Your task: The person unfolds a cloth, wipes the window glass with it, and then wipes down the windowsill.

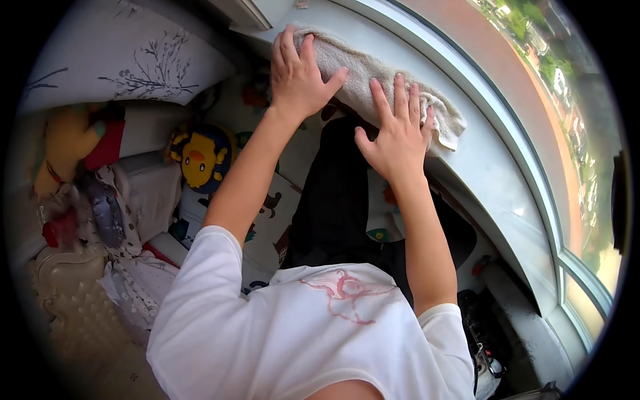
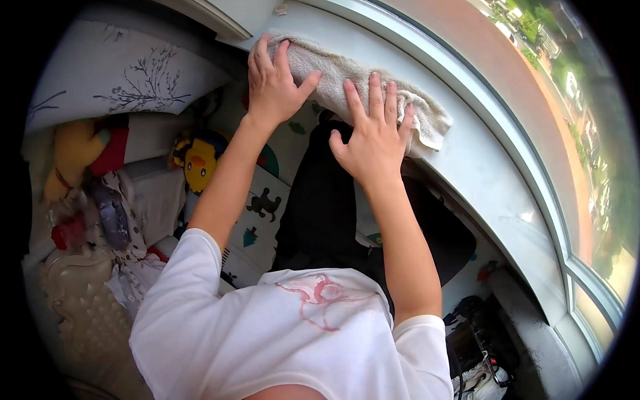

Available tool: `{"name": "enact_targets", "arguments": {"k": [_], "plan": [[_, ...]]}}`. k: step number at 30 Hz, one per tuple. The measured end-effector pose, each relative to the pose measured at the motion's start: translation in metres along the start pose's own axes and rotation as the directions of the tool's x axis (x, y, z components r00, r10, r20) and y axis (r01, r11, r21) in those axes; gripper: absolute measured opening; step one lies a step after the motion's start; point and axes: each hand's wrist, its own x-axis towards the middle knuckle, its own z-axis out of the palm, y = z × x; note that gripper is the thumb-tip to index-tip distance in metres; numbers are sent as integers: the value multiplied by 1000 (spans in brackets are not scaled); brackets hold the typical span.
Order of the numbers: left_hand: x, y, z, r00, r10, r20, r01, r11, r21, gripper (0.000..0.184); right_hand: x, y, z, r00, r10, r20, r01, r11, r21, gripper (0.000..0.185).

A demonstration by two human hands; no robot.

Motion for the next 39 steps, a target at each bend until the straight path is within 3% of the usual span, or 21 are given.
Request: {"name": "enact_targets", "arguments": {"k": [7, 10, 16, 20, 27, 31, 35, 39], "plan": [[13, -29, 6, 997, 11, 79, -16, 998, 68, 92, 25, -17, 12, 1000, 11, -1, -11, 1000, -7, 83], [14, -17, 11, 996, -57, 72, 55, 998, 28, 87, 15, -7, 10, 999, -30, -24, 30, 1000, -9, 80], [-8, 35, 2, 988, -41, 146, 44, 999, -21, 89, -25, 11, -8, 998, 42, -48, -40, 998, 46, 74], [-10, 31, 4, 983, -40, 181, 39, 999, 5, 93, -21, 8, -2, 997, 36, -64, -34, 999, 21, 74], [29, -3, 17, 962, -174, 211, 143, 978, 152, 99, 21, 3, 4, 997, -65, -49, 68, 995, 75, 74], [28, 1, 14, 967, -198, 159, 195, 980, 35, 97, 13, 3, 5, 997, -47, -62, 52, 995, 81, 70], [19, 28, 16, 957, -254, 137, 245, 966, 80, 91, -7, 5, -3, 997, -10, -70, 19, 991, 133, 66], [13, 36, -1, 943, -205, 262, 189, 978, 85, 93, -15, 6, -8, 996, 32, -86, -15, 981, 194, 57]]}}
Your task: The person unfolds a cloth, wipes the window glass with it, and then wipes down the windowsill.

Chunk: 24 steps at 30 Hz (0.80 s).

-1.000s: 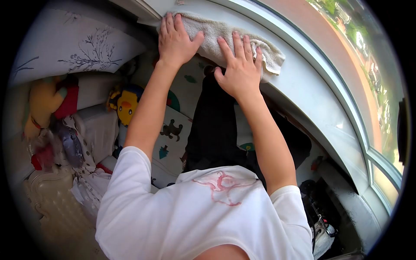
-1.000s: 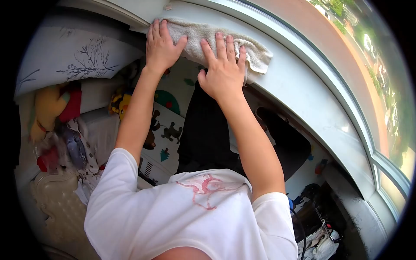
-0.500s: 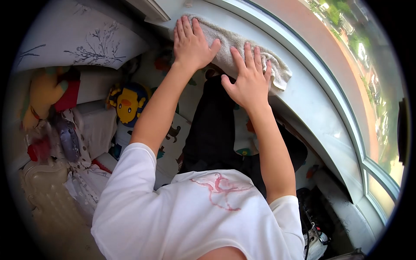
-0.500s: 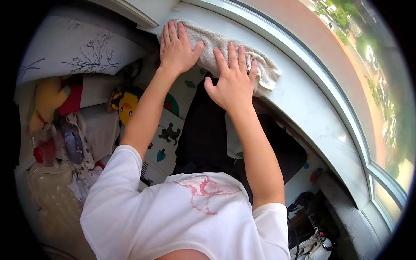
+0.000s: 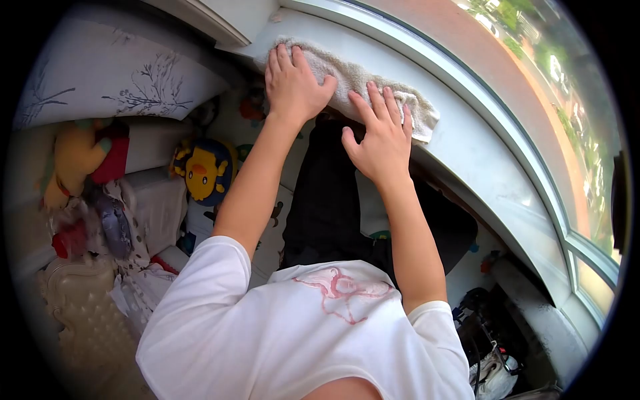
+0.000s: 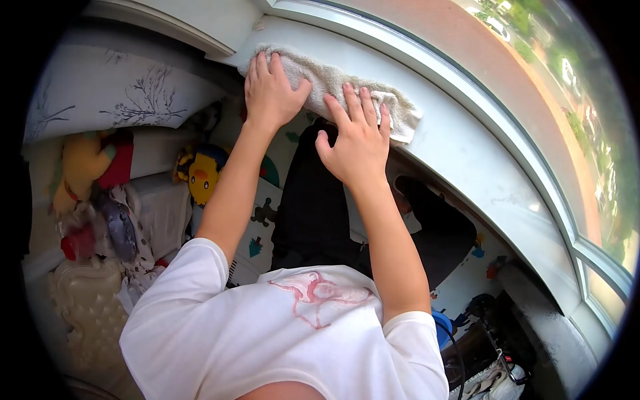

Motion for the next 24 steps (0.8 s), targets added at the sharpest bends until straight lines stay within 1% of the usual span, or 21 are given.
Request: {"name": "enact_targets", "arguments": {"k": [2, 5, 6, 9, 10, 13, 17, 19, 20, 23, 24], "plan": [[-4, -8, -2, 999, 49, 20, -50, 997, 53, 95, 2, 1, 2, 1000, -2, -19, 2, 1000, -13, 55], [8, -27, 1, 999, 42, 28, -46, 991, 129, 99, 13, 1, 8, 999, -28, -29, 28, 1000, -14, 54], [14, -29, 1, 999, 21, 50, -28, 990, 137, 103, 17, 2, 8, 999, -37, -31, 37, 999, -11, 54], [34, -29, -8, 992, -33, 121, 14, 987, 160, 103, 29, -4, 16, 999, -23, -28, 22, 999, -30, 57], [38, -29, -15, 990, -30, 137, 8, 987, 158, 104, 31, -7, 16, 1000, -16, -26, 15, 999, -52, 59], [34, -34, -22, 996, 36, 87, -41, 997, 62, 95, 29, -8, 18, 1000, -11, -29, 9, 998, -70, 61], [20, -20, -19, 996, 36, 87, -42, 997, 70, 86, 11, 6, 9, 999, -38, 0, 37, 995, -92, 64], [7, -5, -24, 994, 56, 89, -62, 996, 67, 84, 0, 10, 0, 1000, -11, -6, 10, 995, -98, 65], [2, 2, -28, 987, 73, 142, -83, 994, 65, 88, -5, 13, -3, 1000, 0, -11, -1, 994, -108, 65], [-10, 5, -16, 986, 123, 113, -138, 981, 137, 93, -6, 12, 2, 999, 17, -38, -21, 993, -112, 64], [-8, 3, -18, 983, 109, 151, -129, 983, 131, 97, -5, 10, 3, 999, 19, -49, -25, 993, -112, 64]]}}
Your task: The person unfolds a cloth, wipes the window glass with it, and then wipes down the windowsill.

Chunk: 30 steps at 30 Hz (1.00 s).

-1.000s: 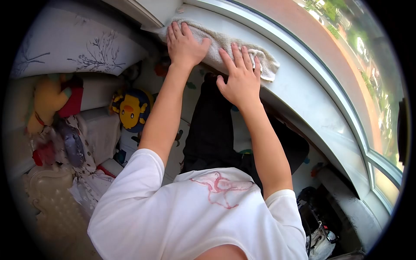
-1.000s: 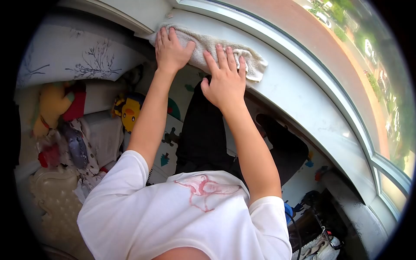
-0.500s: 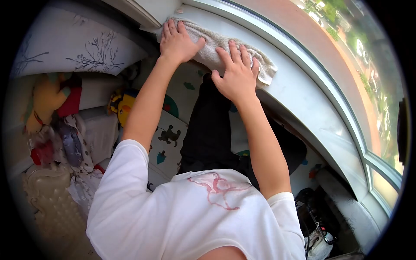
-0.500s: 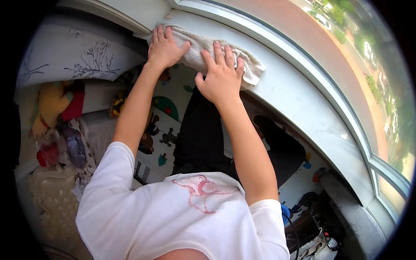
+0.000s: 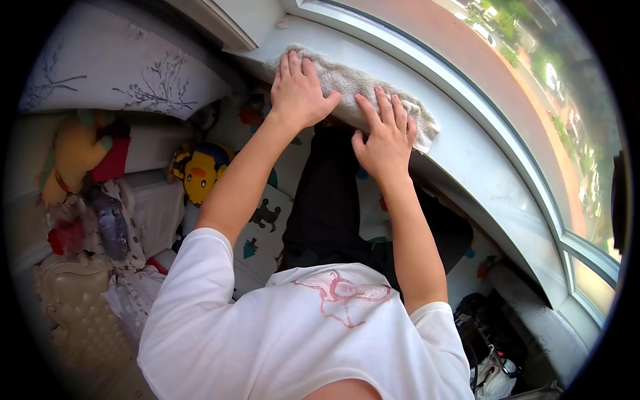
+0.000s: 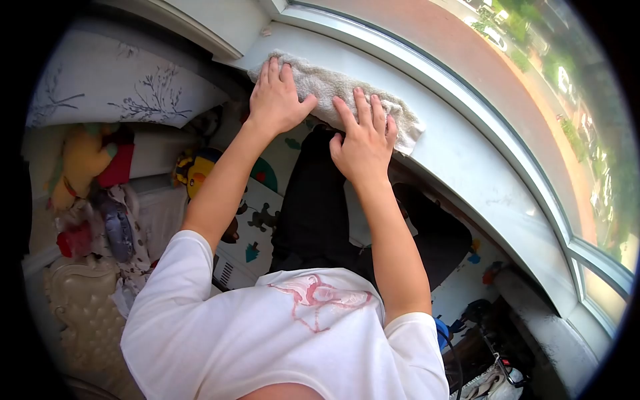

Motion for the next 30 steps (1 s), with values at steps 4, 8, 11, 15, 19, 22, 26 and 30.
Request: {"name": "enact_targets", "arguments": {"k": [4, 8, 11, 15, 19, 22, 26, 30], "plan": [[21, -25, -5, 997, -68, 43, 70, 997, -44, 99, 9, -8, 4, 1000, -8, -3, 8, 1000, 23, 62], [31, -29, -6, 997, -80, 11, 80, 996, -32, 96, 20, -19, 11, 1000, 8, -22, -7, 999, 34, 59], [28, -15, -6, 995, -88, -36, 86, 995, -43, 89, 24, -23, 15, 998, 31, -54, -30, 999, 20, 57], [11, 4, -4, 993, -53, -106, 44, 996, -82, 76, 17, -3, 14, 993, -52, -104, 59, 997, 59, 54], [2, 10, 0, 991, 34, -130, -43, 997, -70, 77, 8, -6, 18, 983, -69, -171, 65, 998, -27, 55], [-1, -2, 7, 992, 14, -125, -26, 995, -94, 86, 11, -16, 21, 984, -21, -175, 21, 1000, -7, 57], [16, -28, 2, 993, -110, -46, 103, 986, -130, 102, 21, -22, 15, 993, -52, -108, 57, 997, 45, 58], [27, -51, 8, 987, -143, -69, 137, 986, -93, 103, 40, -35, 26, 992, -121, -30, 122, 992, 40, 58]]}}
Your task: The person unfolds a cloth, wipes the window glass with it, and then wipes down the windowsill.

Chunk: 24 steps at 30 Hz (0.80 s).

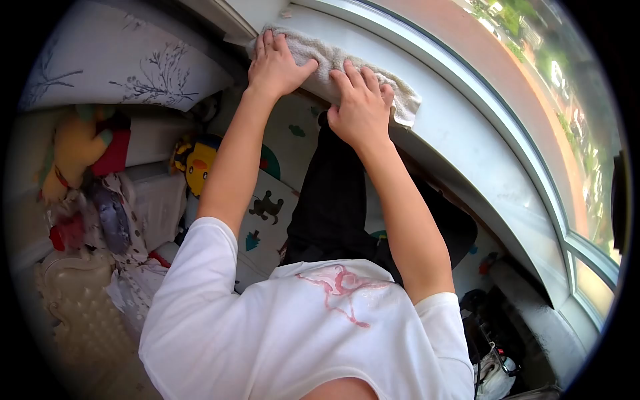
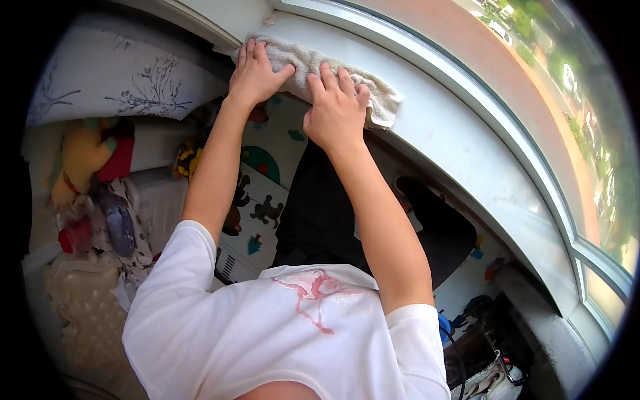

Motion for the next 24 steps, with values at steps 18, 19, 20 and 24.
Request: {"name": "enact_targets", "arguments": {"k": [18, 19, 20, 24], "plan": [[-16, 8, 13, 990, 53, -131, -66, 993, -94, 69, -28, 30, -10, 990, 42, -135, -52, 996, -77, 44], [-10, 3, 12, 995, 43, -87, -52, 993, -105, 69, -23, 29, -8, 993, 29, -114, -39, 996, -79, 45], [-4, 1, 13, 988, 51, -145, -58, 997, -43, 63, -18, 26, -7, 994, 28, -103, -32, 999, -37, 45], [11, 3, 3, 995, 35, -94, -37, 999, -14, 51, -9, 22, -8, 997, 28, -78, -30, 999, -29, 43]]}}
